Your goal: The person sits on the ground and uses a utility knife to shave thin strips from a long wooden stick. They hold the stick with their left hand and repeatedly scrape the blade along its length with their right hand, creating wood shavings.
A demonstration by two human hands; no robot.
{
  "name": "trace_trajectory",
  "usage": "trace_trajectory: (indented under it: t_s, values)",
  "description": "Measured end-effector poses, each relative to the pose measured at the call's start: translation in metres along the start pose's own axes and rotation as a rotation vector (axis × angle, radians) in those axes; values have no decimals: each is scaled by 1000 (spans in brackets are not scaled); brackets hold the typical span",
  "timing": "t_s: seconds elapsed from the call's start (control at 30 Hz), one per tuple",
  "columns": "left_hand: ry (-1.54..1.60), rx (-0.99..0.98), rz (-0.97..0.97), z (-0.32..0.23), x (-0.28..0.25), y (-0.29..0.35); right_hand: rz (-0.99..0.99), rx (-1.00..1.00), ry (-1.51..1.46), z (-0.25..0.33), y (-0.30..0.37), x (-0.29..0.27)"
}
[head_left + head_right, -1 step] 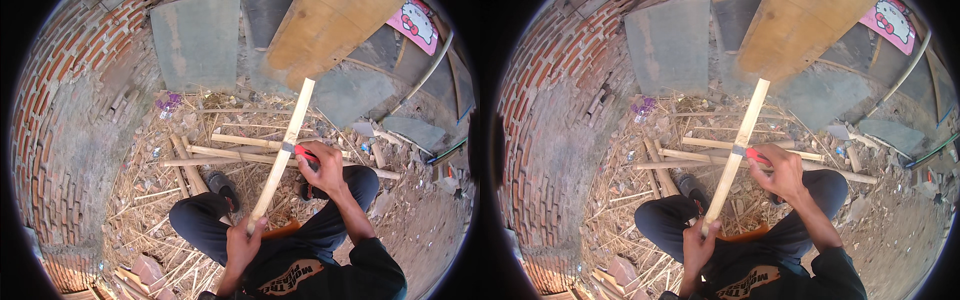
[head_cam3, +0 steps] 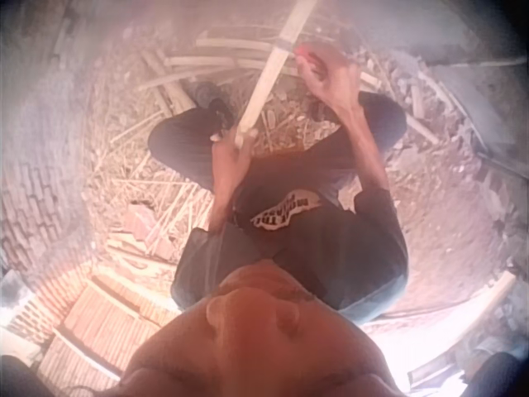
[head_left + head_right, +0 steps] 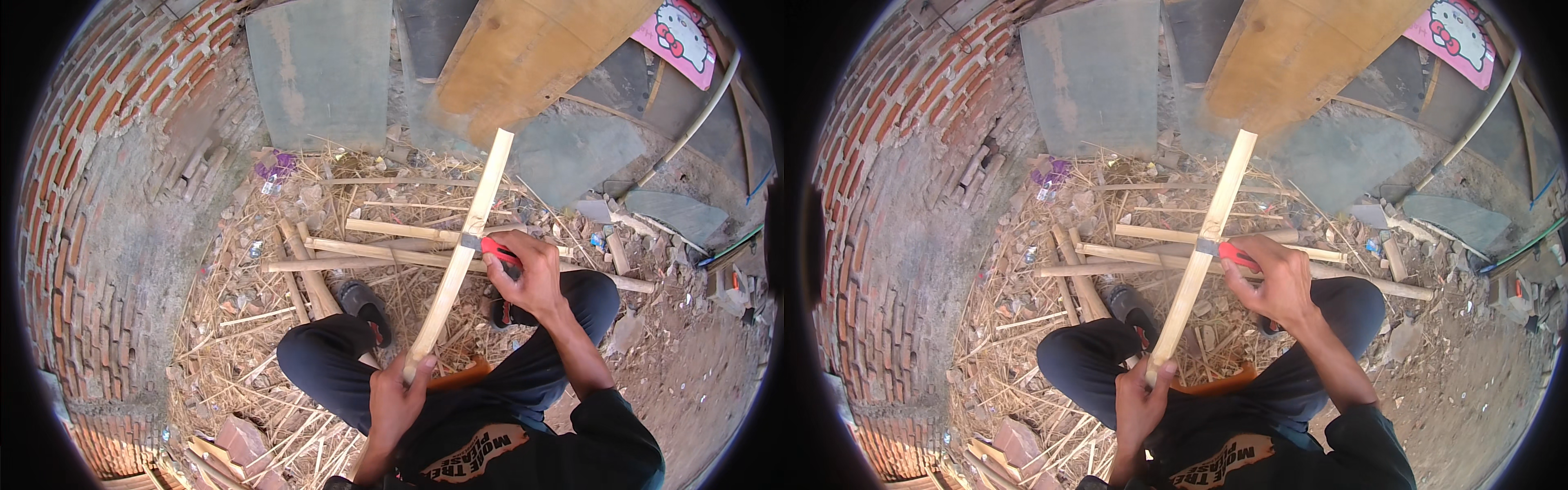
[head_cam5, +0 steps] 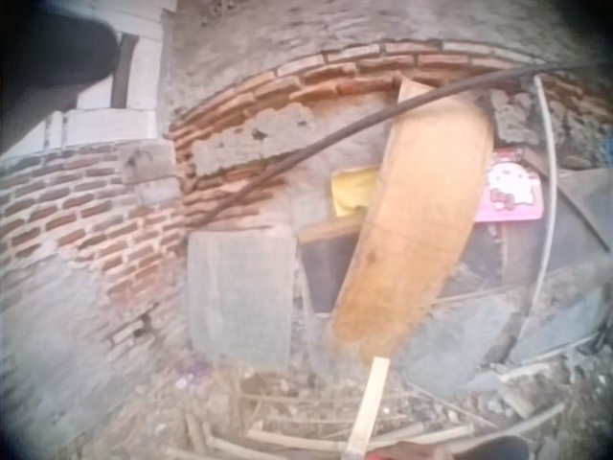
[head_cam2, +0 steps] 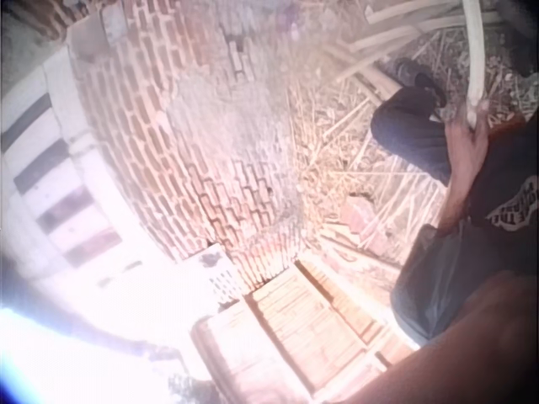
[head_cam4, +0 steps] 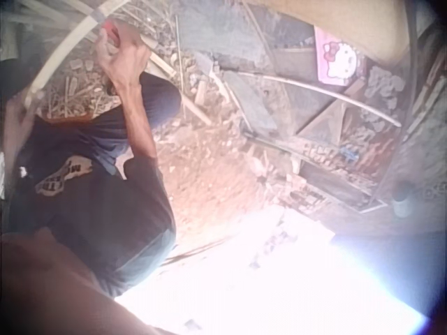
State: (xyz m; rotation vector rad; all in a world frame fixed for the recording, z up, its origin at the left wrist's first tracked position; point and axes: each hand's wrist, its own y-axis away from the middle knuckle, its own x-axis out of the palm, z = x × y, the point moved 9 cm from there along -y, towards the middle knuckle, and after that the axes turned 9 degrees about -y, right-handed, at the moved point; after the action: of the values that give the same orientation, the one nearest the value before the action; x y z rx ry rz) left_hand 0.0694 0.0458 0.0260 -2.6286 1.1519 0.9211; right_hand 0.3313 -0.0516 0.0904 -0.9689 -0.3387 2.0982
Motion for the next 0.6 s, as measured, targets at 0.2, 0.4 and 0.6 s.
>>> trace_trajectory:
  t_s: [0.2, 0.4, 0.6]
  values:
    - [-24, -91, 82, 14, 1, 10, 35, 48, 33, -22, -15, -11]
    - [11, -119, 91, 23, -3, 17, 37, 95, 88, -30, -47, -27]
    - [85, -156, 100, 42, -5, 29, 25, -25, 164, -28, -78, -34]
